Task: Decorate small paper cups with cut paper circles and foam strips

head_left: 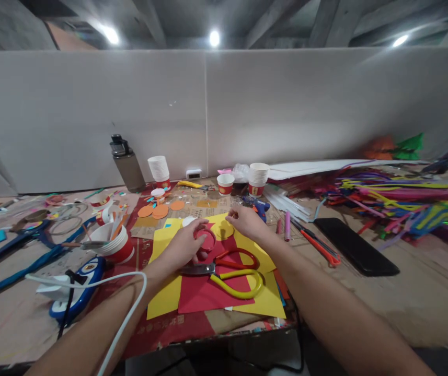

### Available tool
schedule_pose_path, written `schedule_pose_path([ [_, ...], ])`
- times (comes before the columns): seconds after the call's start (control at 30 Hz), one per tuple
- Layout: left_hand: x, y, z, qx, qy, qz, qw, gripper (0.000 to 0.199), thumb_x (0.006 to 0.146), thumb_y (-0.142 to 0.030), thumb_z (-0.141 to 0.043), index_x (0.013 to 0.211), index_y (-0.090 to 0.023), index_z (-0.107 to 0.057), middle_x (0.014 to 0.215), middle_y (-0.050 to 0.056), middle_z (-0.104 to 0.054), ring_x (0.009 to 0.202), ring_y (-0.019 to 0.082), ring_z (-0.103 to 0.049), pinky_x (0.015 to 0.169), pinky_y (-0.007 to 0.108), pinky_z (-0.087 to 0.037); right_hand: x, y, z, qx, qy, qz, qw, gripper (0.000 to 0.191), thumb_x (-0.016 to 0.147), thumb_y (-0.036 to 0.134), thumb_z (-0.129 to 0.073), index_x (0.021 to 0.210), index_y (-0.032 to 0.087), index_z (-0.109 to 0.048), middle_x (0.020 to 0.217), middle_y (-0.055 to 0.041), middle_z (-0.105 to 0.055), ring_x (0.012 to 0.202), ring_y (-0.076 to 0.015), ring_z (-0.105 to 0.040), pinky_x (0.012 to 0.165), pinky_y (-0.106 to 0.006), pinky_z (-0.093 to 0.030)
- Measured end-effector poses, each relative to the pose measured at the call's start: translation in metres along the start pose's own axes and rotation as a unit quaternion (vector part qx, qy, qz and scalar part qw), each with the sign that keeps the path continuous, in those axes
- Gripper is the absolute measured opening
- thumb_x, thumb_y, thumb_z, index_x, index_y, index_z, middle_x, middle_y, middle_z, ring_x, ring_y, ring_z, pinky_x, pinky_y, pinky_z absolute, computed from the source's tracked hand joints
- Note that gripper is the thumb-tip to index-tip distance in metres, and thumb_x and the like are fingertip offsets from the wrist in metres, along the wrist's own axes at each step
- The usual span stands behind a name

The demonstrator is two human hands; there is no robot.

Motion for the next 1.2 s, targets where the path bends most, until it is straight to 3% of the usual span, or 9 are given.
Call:
schedule_pose_path([
  [0.13, -0.002, -0.001, 0.004, 0.098, -0.015, -0.01, 0.995, 0.052, 0.087, -0.034, -0.05, 0.137, -0.024, -0.045, 0.059, 0.0, -0.063, 0.041, 0.017, -0.06, 0.035, 0.022, -0.042, 0.008, 0.005, 0.015, 0.0, -0.04, 0.008, 0.999, 0.018, 0.086, 0.026, -0.054, 0.098, 0.017, -0.065, 0.09, -0.0055, -0.072, 0.08, -0.0146, -0.065, 0.068, -0.021, -0.043],
  [0.2, -0.002, -0.009, 0.013, 0.16, -0.051, -0.047, 0.985, 0.05, 0.087, -0.037, -0.05, 0.135, -0.023, -0.049, 0.067, 0.003, -0.068, 0.041, 0.016, -0.06, 0.042, 0.026, -0.047, 0.018, 0.006, 0.024, -0.01, -0.059, 0.008, 0.998, 0.026, 0.087, 0.026, -0.054, 0.109, 0.017, -0.061, 0.095, -0.0069, -0.072, 0.083, -0.0158, -0.065, 0.069, -0.022, -0.044],
  [0.33, -0.006, -0.03, 0.031, 0.221, -0.131, -0.145, 0.955, 0.037, 0.086, -0.032, -0.053, 0.12, -0.02, -0.062, 0.103, 0.008, -0.073, 0.086, 0.021, -0.07, 0.081, 0.034, -0.053, 0.05, 0.007, 0.033, -0.047, -0.069, 0.001, 0.997, 0.043, 0.086, 0.025, -0.056, 0.127, 0.016, -0.053, 0.105, -0.0113, -0.071, 0.092, -0.0208, -0.066, 0.075, -0.026, -0.045],
  [0.4, -0.006, -0.034, 0.037, 0.211, -0.148, -0.162, 0.953, 0.031, 0.087, -0.031, -0.053, 0.112, -0.02, -0.066, 0.106, 0.007, -0.073, 0.097, 0.022, -0.068, 0.087, 0.034, -0.05, 0.068, 0.006, 0.03, -0.067, -0.063, -0.014, 0.996, 0.052, 0.085, 0.023, -0.057, 0.134, 0.013, -0.047, 0.11, -0.0147, -0.07, 0.098, -0.0235, -0.065, 0.079, -0.028, -0.045],
  [0.5, -0.007, -0.037, 0.041, 0.195, -0.16, -0.176, 0.952, 0.025, 0.087, -0.03, -0.051, 0.101, -0.019, -0.069, 0.102, 0.006, -0.074, 0.09, 0.02, -0.068, 0.084, 0.033, -0.051, 0.088, 0.005, 0.018, -0.094, -0.045, -0.038, 0.994, 0.051, 0.084, 0.023, -0.06, 0.132, 0.009, -0.049, 0.109, -0.019, -0.069, 0.1, -0.0268, -0.066, 0.081, -0.03, -0.046],
  [0.67, -0.009, -0.039, 0.04, 0.146, -0.14, -0.195, 0.96, 0.019, 0.086, -0.03, -0.053, 0.086, -0.022, -0.07, 0.087, 0.005, -0.073, 0.076, 0.02, -0.065, 0.075, 0.033, -0.05, 0.098, 0.009, 0.005, -0.116, -0.044, -0.031, 0.992, 0.027, 0.086, 0.022, -0.056, 0.105, 0.007, -0.066, 0.1, -0.0223, -0.07, 0.095, -0.0277, -0.067, 0.08, -0.031, -0.046],
  [0.83, -0.002, -0.031, 0.048, 0.069, -0.166, -0.182, 0.967, 0.015, 0.081, -0.029, -0.061, 0.093, -0.022, -0.068, 0.091, 0.006, -0.07, 0.072, 0.018, -0.063, 0.072, 0.033, -0.05, 0.072, 0.031, 0.013, -0.093, -0.075, 0.064, 0.991, 0.022, 0.09, 0.02, -0.051, 0.101, 0.014, -0.068, 0.102, -0.0132, -0.071, 0.095, -0.0206, -0.064, 0.082, -0.027, -0.043],
  [1.03, -0.002, -0.034, 0.064, 0.116, -0.256, -0.24, 0.929, 0.062, 0.072, -0.022, -0.07, 0.13, -0.021, -0.047, 0.134, 0.013, -0.048, 0.123, 0.026, -0.047, 0.103, 0.045, -0.04, 0.006, 0.075, 0.024, -0.001, -0.101, 0.227, 0.969, 0.016, 0.087, 0.017, -0.055, 0.098, 0.015, -0.067, 0.097, -0.0084, -0.07, 0.089, -0.0166, -0.062, 0.081, -0.026, -0.044],
  [1.2, -0.005, -0.041, 0.059, 0.079, -0.216, -0.339, 0.912, 0.071, 0.068, -0.025, -0.076, 0.132, -0.023, -0.044, 0.14, 0.012, -0.045, 0.133, 0.026, -0.04, 0.112, 0.046, -0.032, -0.044, 0.101, 0.017, 0.042, -0.092, 0.323, 0.941, 0.013, 0.085, 0.014, -0.057, 0.094, 0.017, -0.066, 0.095, -0.0085, -0.07, 0.088, -0.0189, -0.062, 0.081, -0.031, -0.046],
])
Point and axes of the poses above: each hand's wrist, its own x-axis towards the middle knuckle, its own z-axis out of the back of the hand, y = z × x, the point moved 8 cm from there along x, towards the middle knuckle
